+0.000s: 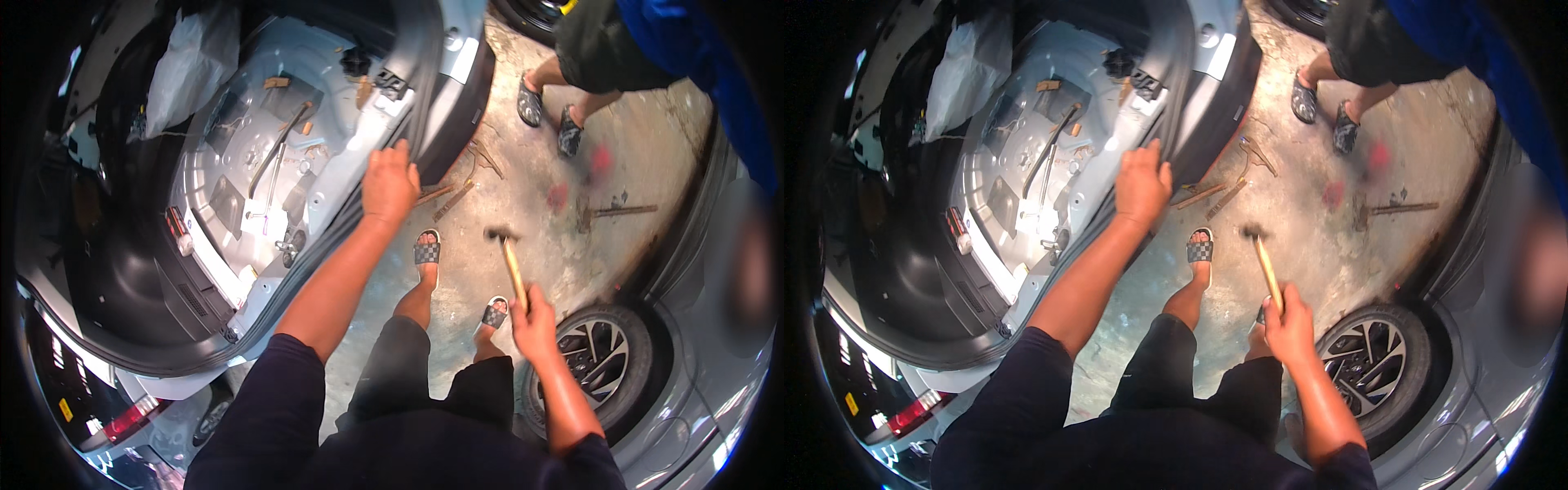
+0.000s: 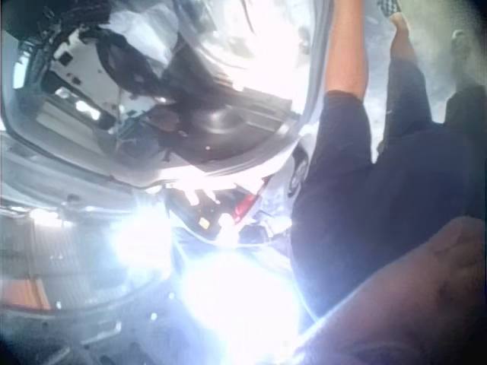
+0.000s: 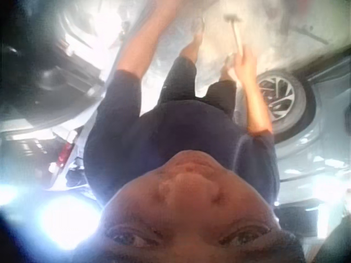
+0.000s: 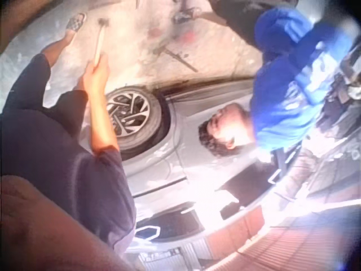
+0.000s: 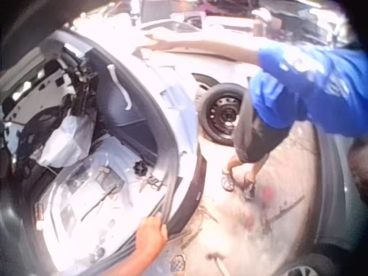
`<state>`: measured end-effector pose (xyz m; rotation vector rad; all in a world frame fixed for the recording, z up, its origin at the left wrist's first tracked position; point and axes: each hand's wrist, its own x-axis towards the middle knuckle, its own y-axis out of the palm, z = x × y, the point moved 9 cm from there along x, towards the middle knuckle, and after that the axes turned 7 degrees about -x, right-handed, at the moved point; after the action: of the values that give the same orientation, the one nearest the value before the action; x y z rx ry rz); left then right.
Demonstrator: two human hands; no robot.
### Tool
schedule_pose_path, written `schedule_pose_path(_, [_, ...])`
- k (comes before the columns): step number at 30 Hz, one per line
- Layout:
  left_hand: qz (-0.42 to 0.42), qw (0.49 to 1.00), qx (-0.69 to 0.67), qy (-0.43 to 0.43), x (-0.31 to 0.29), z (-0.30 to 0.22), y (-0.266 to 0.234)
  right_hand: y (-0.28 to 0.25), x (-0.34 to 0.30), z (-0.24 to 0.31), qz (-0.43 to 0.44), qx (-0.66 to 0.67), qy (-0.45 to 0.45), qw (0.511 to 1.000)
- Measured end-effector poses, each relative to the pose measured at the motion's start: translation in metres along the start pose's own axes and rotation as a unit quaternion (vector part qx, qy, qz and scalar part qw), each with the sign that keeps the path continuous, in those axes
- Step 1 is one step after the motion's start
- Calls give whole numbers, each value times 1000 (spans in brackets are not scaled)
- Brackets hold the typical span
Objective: The person uses a hammer to tap a rubber seal into place along the edge of a car trunk. Another person assists by holding the trunk lid open.
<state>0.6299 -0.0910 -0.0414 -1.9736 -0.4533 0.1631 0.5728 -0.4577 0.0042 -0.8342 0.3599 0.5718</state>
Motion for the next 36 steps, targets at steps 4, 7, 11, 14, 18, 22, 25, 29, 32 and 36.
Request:
schedule_pose_path(4, [59,998,-20,0,-21,-3,15,-33,83,148,-86,-32,-191,977])
schedule_pose_path(7, [82,996,7,22,-26,-9,21,-32,121,228,-127,-85,-274,949])
schedule_pose_path(11, [70,997,-4,19,-17,-7,34,-4,187,228,-71,-271,-198,939])
schedule_pose_path(14, [75,997,-11,3,-17,-3,38,-18,195,263,-73,-306,-190,930])
schedule_pose_path(18, [70,997,8,-25,-21,7,29,-33,158,341,-110,-172,-372,906])
schedule_pose_path(22, [73,997,-7,-3,-14,-8,34,-14,201,249,-33,-319,-234,918])
schedule_pose_path(25, [66,998,8,-14,-13,1,37,-24,213,268,-43,-339,-196,919])
schedule_pose_path(29, [81,996,16,-17,-18,4,39,-30,188,305,-92,-194,-292,932])
schedule_pose_path(32, [78,997,5,-2,-20,-6,39,-11,205,246,-37,-361,-205,909])
schedule_pose_path(36, [88,996,-5,-10,-21,-1,42,-22,198,279,-102,-315,-219,918])
